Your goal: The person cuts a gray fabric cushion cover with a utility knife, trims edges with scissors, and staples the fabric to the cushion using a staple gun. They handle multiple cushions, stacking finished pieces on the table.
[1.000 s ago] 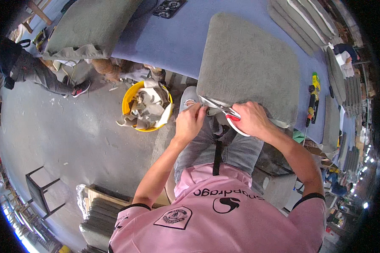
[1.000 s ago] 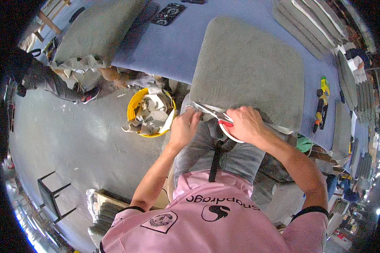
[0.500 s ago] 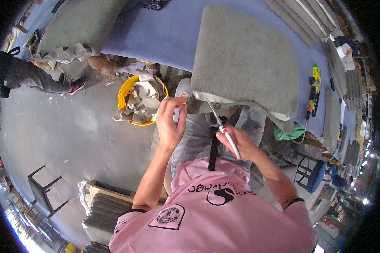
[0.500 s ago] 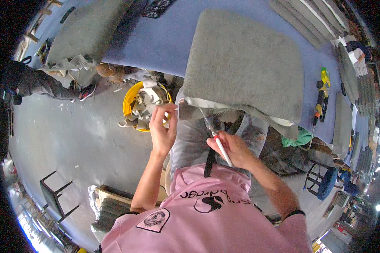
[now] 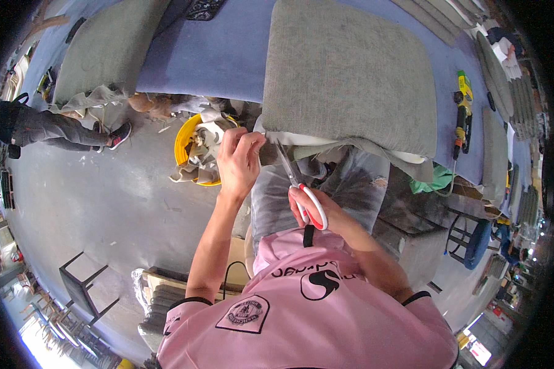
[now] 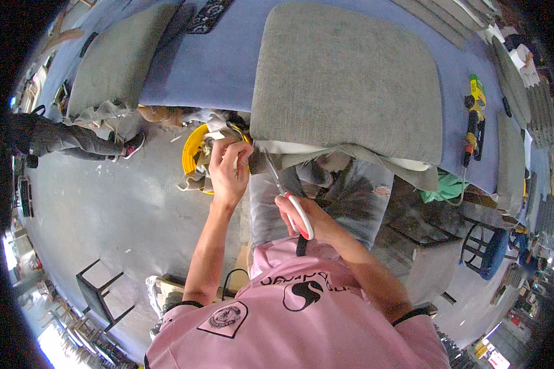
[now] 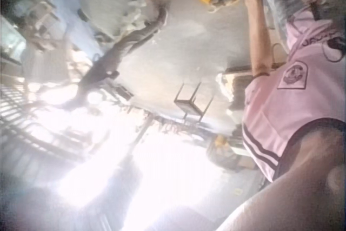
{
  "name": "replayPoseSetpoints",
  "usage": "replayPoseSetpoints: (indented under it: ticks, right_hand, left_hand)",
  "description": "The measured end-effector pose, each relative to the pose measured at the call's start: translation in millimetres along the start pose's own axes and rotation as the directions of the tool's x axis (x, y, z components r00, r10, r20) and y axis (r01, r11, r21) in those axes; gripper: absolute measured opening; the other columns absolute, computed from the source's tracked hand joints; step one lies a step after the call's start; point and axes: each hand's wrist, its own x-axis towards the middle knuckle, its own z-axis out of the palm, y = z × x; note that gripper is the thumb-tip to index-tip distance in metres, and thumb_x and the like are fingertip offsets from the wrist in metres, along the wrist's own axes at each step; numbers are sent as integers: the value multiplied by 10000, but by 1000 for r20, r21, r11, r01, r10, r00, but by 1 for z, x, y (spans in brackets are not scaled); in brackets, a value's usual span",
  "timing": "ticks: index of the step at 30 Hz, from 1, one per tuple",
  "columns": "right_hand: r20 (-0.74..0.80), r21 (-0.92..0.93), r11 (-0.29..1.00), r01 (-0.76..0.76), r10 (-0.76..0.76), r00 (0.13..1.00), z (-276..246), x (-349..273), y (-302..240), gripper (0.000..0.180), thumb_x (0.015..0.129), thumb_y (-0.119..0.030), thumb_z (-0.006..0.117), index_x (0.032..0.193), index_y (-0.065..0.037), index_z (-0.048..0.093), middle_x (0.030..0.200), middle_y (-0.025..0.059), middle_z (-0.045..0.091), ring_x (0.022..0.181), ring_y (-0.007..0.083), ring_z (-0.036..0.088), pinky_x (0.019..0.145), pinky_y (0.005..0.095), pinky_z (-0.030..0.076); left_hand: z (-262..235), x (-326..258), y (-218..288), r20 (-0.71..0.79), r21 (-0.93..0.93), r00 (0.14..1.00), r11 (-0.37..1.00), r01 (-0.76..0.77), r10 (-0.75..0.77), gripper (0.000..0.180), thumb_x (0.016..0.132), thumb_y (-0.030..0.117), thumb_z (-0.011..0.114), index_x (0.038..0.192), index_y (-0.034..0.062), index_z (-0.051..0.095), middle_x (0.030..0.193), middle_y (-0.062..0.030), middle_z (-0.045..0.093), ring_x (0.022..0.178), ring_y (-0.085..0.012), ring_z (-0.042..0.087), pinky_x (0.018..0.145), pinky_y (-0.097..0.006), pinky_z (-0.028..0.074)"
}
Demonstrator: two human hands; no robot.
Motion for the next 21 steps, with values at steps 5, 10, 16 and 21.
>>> replayPoseSetpoints:
  ticks: [5,10,16,21]
  right_hand:
    - [73,-69,997,-43,48,996,-8,-10,-6,587,1173,-577,413,872,-108,598,706,11,597,643,121,602,623,288,456]
    - [64,-134,991,-27,36,997,-8,-8,-15,608,1163,-589,428,827,-104,573,679,19,580,632,126,577,612,302,454]
    - [58,-135,991,-4,12,998,-10,-5,-16,615,1154,-582,460,805,-82,536,695,20,558,612,155,608,609,343,494]
    - [48,-228,973,47,-37,998,-11,5,-14,630,1157,-589,422,824,-65,530,671,38,567,601,169,629,615,360,509]
  left_hand:
    - [-7,9,18,58,-36,998,999,-7,9,220,899,43,839,1089,135,776,1137,-105,623,932,-284,689,737,-419,577]
    - [8,0,8,-5,-28,1000,1000,7,-7,215,916,37,828,1103,118,763,1137,-120,619,925,-303,694,762,-415,582]
    - [15,-5,17,-62,-67,996,996,53,-57,201,939,12,788,1115,90,730,1129,-156,631,942,-358,695,810,-464,572]
    - [16,-4,18,-44,-22,999,1000,15,-16,208,943,2,765,1129,64,695,1127,-170,632,981,-381,671,842,-471,557]
